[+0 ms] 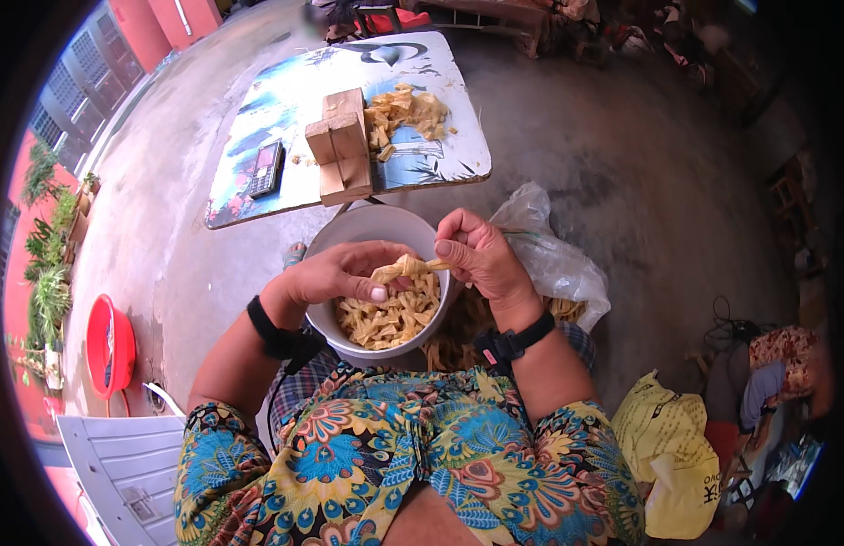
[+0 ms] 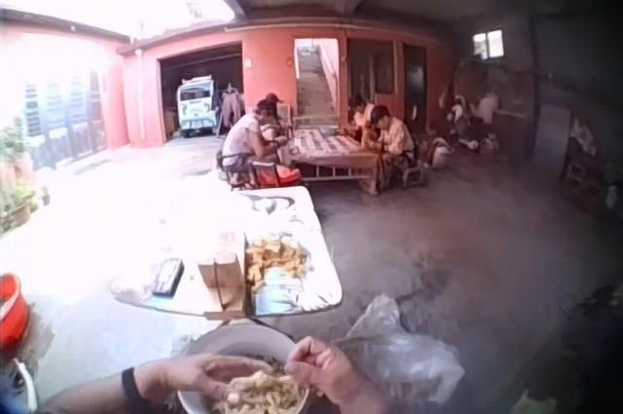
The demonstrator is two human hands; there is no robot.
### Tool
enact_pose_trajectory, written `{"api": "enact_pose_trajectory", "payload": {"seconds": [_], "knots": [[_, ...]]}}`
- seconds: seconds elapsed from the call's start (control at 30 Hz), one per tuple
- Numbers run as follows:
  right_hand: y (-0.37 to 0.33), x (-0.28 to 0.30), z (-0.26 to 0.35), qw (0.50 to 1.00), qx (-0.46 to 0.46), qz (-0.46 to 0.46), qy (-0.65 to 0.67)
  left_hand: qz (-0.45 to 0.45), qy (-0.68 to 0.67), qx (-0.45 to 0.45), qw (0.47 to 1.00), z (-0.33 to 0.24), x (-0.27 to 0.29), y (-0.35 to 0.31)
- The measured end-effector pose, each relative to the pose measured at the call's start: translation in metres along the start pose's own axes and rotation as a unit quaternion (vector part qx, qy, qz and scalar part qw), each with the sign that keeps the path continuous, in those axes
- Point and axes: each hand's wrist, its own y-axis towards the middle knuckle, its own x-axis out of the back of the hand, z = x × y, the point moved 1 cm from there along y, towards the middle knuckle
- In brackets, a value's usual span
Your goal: The person sits on the floor and repeatedly picks up dried food strips from a white bowl, tears them into smaller pieces by hand, and places them back into the bowl. The person continues this repetitive tearing and sorting process throughout the clip.
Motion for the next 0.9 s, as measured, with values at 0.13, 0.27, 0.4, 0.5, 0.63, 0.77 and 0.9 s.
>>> {"api": "enact_pose_trajectory", "payload": {"seconds": [0.13,0.27,0.4,0.5,0.63,0.77,0.9], "knots": [[-0.001,-0.006,-0.006,0.999,0.033,0.007,-0.025,-0.083,-0.055,-0.017,0.995,0.005,-0.016,0.019],[-0.002,0.004,-0.019,0.980,0.063,0.038,-0.183,-0.151,-0.070,-0.031,0.986,0.015,-0.016,0.026],[-0.011,-0.009,-0.001,0.940,0.048,0.003,-0.337,-0.141,-0.083,-0.056,0.985,0.019,-0.014,0.023],[-0.010,-0.007,-0.007,0.949,0.094,0.015,-0.301,-0.162,-0.078,-0.055,0.982,0.015,-0.008,0.013],[0.000,-0.010,-0.007,0.974,0.061,0.040,-0.214,-0.171,-0.067,-0.045,0.982,-0.002,-0.001,-0.005],[0.033,-0.025,-0.018,0.987,0.030,0.001,-0.158,-0.203,-0.046,-0.074,0.975,-0.002,0.031,-0.018],[0.103,-0.036,-0.027,0.944,0.185,-0.103,-0.252,-0.338,0.059,-0.103,0.934,-0.008,0.079,-0.009]]}}
